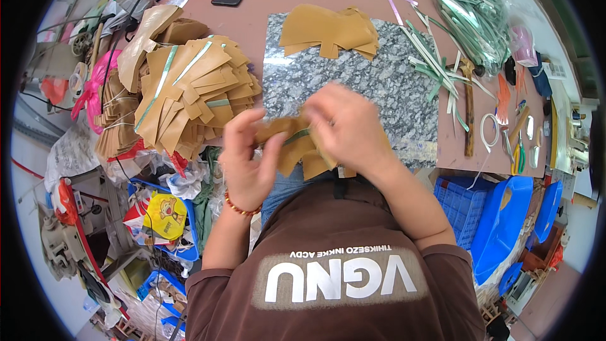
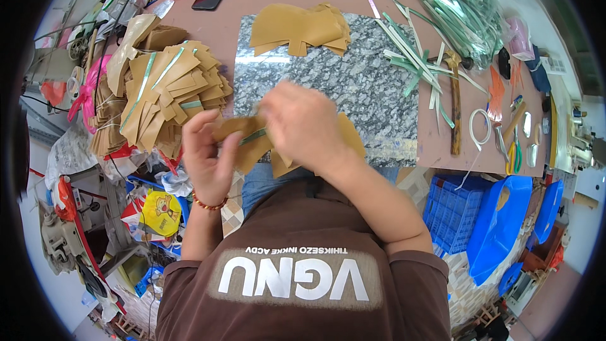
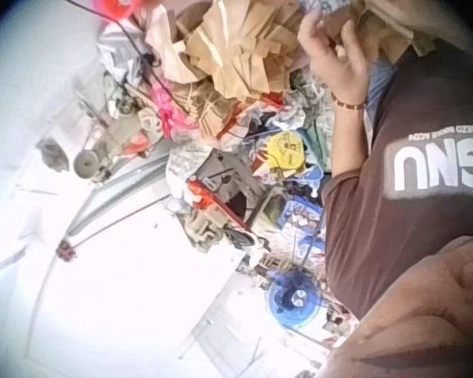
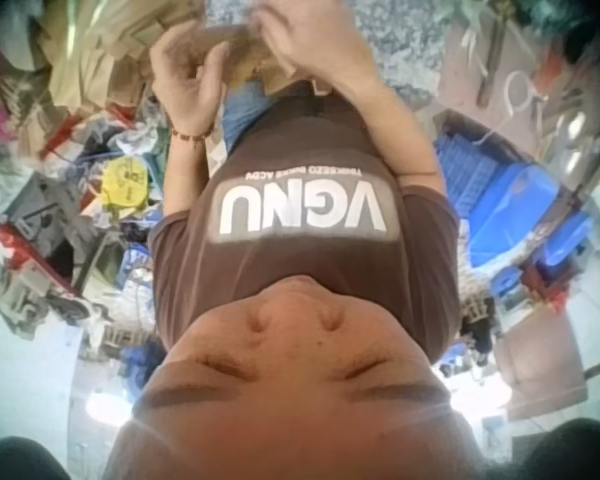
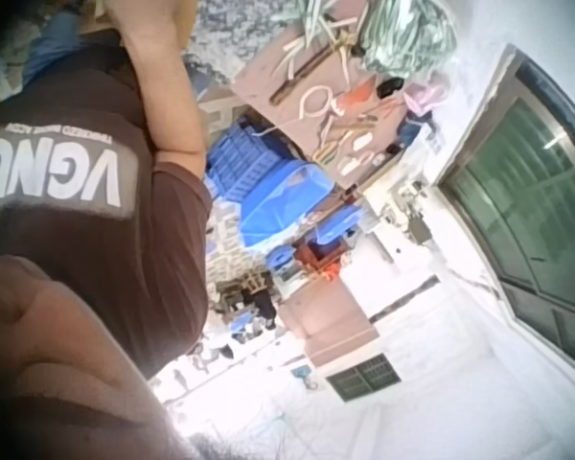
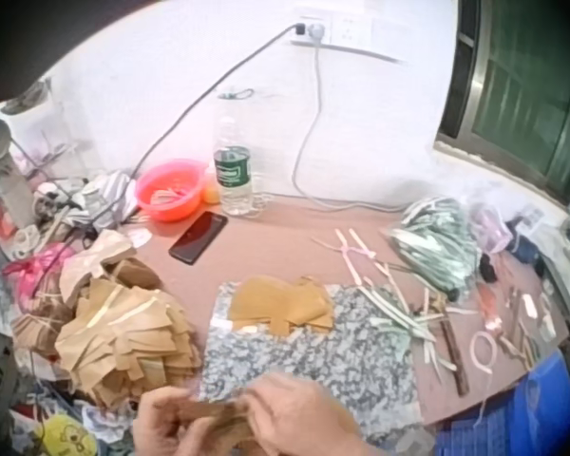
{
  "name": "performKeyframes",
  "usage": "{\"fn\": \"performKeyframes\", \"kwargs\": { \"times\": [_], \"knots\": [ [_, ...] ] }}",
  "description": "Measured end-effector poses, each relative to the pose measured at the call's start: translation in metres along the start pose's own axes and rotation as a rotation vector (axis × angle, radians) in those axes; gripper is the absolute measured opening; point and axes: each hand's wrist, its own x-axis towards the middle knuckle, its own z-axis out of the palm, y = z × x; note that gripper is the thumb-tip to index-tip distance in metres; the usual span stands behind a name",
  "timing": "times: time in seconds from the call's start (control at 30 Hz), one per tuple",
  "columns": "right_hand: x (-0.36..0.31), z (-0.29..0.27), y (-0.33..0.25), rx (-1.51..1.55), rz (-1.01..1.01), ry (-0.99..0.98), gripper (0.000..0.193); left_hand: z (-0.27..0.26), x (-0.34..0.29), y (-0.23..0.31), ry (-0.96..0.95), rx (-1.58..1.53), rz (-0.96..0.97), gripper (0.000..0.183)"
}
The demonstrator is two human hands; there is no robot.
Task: The recorder is applying thin green adhesive or reinforcement strips to brown shoe components.
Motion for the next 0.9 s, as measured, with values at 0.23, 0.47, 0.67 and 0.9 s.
{"fn": "performKeyframes", "kwargs": {
  "times": [0.23, 0.47, 0.67, 0.9],
  "knots": [
    [0.019, -0.032, 0.020, 0.730, 0.396, -0.325, 0.024, -0.015, -0.002, 0.012, 0.123, -0.311, -0.163, 0.043],
    [-0.006, -0.039, 0.003, 0.432, 0.291, -0.519, 0.107, -0.005, 0.000, -0.011, 0.233, -0.407, -0.264, 0.045],
    [-0.018, -0.007, -0.002, 0.258, 0.345, -0.126, 0.028, -0.004, -0.012, -0.014, 0.292, -0.371, -0.246, 0.046],
    [0.029, 0.010, 0.052, 0.815, 0.554, -0.169, 0.030, -0.001, -0.033, -0.022, 0.269, -0.376, -0.340, 0.051]
  ]
}}
